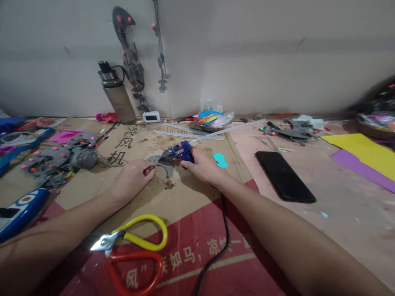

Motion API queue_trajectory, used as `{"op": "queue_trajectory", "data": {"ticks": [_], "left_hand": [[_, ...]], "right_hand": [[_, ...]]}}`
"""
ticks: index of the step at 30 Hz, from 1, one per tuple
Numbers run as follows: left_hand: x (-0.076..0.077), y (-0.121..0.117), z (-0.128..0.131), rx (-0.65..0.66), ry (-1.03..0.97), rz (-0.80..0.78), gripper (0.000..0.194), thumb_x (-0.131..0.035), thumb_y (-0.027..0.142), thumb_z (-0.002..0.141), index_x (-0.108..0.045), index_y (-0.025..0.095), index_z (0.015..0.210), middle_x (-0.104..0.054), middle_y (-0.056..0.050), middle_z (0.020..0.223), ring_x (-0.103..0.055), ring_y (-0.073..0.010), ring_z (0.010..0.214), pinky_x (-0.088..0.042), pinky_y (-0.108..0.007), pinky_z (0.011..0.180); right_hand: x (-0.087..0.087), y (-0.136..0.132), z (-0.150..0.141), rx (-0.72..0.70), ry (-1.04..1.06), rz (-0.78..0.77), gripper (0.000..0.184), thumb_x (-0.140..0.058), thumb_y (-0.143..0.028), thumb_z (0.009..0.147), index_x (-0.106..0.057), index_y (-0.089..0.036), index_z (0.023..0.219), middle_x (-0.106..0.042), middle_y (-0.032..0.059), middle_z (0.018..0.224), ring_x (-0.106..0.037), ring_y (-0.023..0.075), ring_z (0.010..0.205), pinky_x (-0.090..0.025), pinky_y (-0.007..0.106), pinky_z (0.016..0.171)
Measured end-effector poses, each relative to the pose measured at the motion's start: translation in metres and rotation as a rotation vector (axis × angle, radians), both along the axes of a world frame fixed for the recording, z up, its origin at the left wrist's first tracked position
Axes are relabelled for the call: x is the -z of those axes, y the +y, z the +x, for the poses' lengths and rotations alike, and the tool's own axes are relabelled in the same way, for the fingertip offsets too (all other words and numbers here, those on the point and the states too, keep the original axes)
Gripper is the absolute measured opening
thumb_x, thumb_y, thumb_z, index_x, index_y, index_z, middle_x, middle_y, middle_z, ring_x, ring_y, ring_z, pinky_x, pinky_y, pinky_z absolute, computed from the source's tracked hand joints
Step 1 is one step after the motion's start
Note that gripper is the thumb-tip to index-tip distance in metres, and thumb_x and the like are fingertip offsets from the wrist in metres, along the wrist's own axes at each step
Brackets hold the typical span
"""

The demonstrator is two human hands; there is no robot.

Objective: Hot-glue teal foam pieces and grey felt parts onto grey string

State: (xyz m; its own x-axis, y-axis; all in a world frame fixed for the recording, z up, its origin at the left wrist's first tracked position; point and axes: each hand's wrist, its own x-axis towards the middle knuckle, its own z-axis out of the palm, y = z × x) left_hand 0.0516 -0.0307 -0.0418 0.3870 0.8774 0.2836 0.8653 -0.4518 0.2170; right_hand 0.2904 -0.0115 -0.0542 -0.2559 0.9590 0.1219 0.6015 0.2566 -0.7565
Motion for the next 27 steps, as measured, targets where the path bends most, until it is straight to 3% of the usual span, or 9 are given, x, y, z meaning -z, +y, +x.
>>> {"op": "queue_trajectory", "data": {"ticks": [4, 16, 27], "left_hand": [[0.000, -0.001, 0.000, 0.017, 0.042, 0.017, 0.025, -0.049, 0.023, 0.086, -0.069, 0.017, 0.100, -0.069, -0.006, 0.089, -0.061, -0.0180, 0.083, -0.045, -0.029, 0.078], [0.000, 0.000, -0.001, 0.034, 0.064, 0.007, 0.023, -0.048, 0.023, 0.086, -0.070, 0.017, 0.091, -0.069, -0.007, 0.087, -0.061, -0.0195, 0.083, -0.045, -0.031, 0.076], [-0.001, 0.000, -0.002, 0.027, 0.007, -0.023, 0.022, -0.049, 0.022, 0.084, -0.069, 0.017, 0.090, -0.069, -0.005, 0.085, -0.061, -0.0175, 0.081, -0.044, -0.028, 0.077]], "right_hand": [[0.001, 0.000, -0.001, 0.017, -0.004, 0.005, 0.026, -0.054, -0.038, 0.079, -0.058, -0.017, 0.094, -0.063, 0.0052, 0.091, -0.055, 0.0186, 0.083, -0.042, 0.030, 0.070], [-0.005, -0.006, -0.004, -0.003, 0.160, -0.029, 0.018, -0.053, -0.032, 0.079, -0.056, -0.018, 0.090, -0.064, 0.0030, 0.082, -0.058, 0.0172, 0.073, -0.045, 0.030, 0.068], [-0.004, -0.003, -0.001, -0.020, 0.005, 0.000, 0.018, -0.055, -0.033, 0.080, -0.059, -0.018, 0.088, -0.063, 0.0037, 0.085, -0.056, 0.0178, 0.079, -0.042, 0.029, 0.070]]}}
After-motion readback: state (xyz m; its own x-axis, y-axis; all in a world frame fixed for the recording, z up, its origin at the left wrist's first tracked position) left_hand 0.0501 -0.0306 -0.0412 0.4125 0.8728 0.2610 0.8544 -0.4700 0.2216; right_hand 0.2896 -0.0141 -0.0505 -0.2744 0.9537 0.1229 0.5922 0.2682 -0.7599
